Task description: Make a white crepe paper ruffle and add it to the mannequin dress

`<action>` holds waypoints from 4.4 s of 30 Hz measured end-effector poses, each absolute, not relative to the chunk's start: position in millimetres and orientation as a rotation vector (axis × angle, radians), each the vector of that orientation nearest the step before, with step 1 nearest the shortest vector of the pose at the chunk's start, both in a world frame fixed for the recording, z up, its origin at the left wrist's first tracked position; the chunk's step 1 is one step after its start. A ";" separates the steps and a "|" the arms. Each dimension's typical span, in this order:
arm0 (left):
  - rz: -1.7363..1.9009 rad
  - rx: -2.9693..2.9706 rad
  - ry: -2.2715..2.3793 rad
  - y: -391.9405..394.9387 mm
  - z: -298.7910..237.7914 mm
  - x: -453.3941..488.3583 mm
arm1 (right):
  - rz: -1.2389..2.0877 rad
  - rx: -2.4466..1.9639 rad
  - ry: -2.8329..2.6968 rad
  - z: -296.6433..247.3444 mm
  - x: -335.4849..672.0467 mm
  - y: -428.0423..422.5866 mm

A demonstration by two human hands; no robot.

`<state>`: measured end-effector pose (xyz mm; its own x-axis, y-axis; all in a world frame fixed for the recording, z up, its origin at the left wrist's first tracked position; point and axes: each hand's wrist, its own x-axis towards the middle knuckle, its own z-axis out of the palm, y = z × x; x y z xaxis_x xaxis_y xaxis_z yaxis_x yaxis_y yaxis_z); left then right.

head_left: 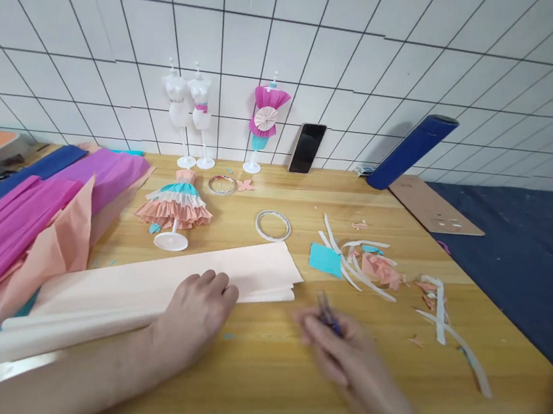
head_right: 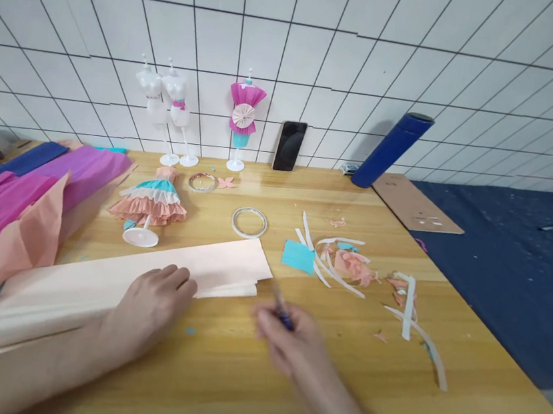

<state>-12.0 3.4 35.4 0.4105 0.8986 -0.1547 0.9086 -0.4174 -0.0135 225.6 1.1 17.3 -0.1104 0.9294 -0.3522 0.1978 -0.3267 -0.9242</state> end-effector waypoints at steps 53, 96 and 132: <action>0.133 2.001 1.618 59.2 33.8 -11.4 | 1.324 -1.477 -1.637 6.9 207.9 77.4; -0.194 1.565 1.580 6.5 67.3 -46.7 | 1.351 -1.223 -1.997 24.6 223.4 67.3; -0.388 2.153 1.549 -30.2 45.6 2.2 | 1.229 -1.460 -1.741 -1.9 236.4 50.0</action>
<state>2.2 -30.2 45.6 0.3276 0.8153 -0.4774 0.9441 -0.2627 0.1993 236.4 50.0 -1.9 -0.2576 0.9561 -0.1396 0.4515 -0.0086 -0.8922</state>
